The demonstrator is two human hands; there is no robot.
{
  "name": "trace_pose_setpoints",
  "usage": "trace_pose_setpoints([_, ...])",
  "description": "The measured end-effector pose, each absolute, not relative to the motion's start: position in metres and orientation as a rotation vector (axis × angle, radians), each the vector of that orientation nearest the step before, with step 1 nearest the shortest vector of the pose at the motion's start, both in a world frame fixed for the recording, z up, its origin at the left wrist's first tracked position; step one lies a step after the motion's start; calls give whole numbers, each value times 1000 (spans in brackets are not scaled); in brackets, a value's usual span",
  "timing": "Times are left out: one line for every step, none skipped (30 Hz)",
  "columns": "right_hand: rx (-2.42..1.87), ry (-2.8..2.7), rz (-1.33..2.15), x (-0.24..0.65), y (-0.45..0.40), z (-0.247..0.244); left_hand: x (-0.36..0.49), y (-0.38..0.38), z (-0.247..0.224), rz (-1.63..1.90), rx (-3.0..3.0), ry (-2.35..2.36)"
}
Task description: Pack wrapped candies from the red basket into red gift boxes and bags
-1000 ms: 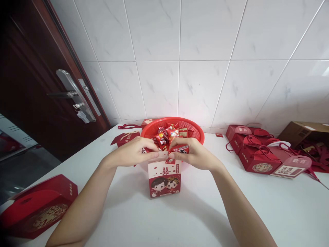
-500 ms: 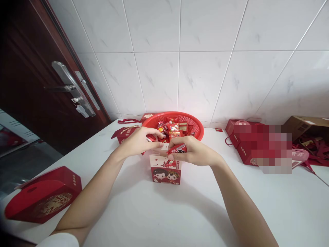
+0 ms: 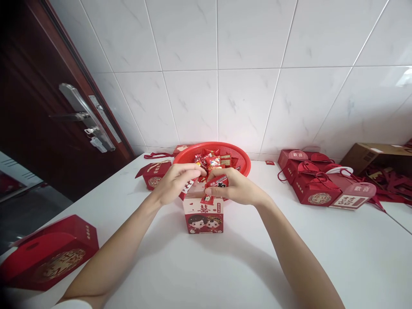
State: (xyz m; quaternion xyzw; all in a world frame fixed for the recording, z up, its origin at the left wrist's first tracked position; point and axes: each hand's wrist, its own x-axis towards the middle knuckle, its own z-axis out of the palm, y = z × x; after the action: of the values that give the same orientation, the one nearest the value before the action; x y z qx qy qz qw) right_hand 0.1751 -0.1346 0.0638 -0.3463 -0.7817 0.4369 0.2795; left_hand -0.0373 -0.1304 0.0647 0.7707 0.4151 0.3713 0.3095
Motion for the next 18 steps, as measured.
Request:
trace_pose_setpoints([-939,-2095,1167,175,-135,64,-39,-129,64,959,2030,1097])
trace_pose_setpoints([-942,-2092,1168,175,-134,64,-40,-128,64,933,2026,1103])
trace_pose_setpoints([-939,-2087,1179,175,-134,64,-41,-127,64,904,2026,1115])
trace_pose_setpoints([-936,-2079,1197,175,-134,63,-42,-127,63,872,2030,1132])
trace_pose_setpoints([-941,-2064,1216,175,-134,63,-42,-126,63,842,2038,1148])
trace_pose_setpoints([-954,-2048,1232,175,-134,63,-42,-126,63,814,2050,1158])
trace_pose_setpoints([-973,-2030,1248,174,-134,63,-42,-126,63,790,2065,1161])
trace_pose_setpoints([-992,-2013,1261,174,-134,64,-42,-126,63,775,2077,1162])
trace_pose_setpoints([-1006,-2000,1267,174,-134,64,-43,-126,63,769,2083,1162])
trace_pose_setpoints([-1012,-1994,1270,174,-134,64,-43,-126,63,767,2086,1160])
trace_pose_setpoints([-1013,-1994,1272,174,-135,65,-44,-125,62,771,2089,1157])
trace_pose_setpoints([-1008,-1998,1277,175,-134,65,-45,-124,62,780,2094,1152])
trace_pose_setpoints([-1000,-2004,1283,175,-134,65,-46,-124,61,793,2101,1143])
trace_pose_setpoints([-990,-2016,1292,176,-134,65,-47,-123,61,808,2111,1134])
trace_pose_setpoints([-977,-2031,1301,177,-133,64,-48,-122,60,821,2121,1125])
trace_pose_setpoints([-962,-2047,1310,178,-133,64,-49,-122,60,832,2129,1118])
trace_pose_setpoints([-951,-2058,1314,179,-132,63,-49,-122,60,838,2135,1112])
trace_pose_setpoints([-944,-2063,1312,180,-132,63,-50,-122,60,840,2142,1107])
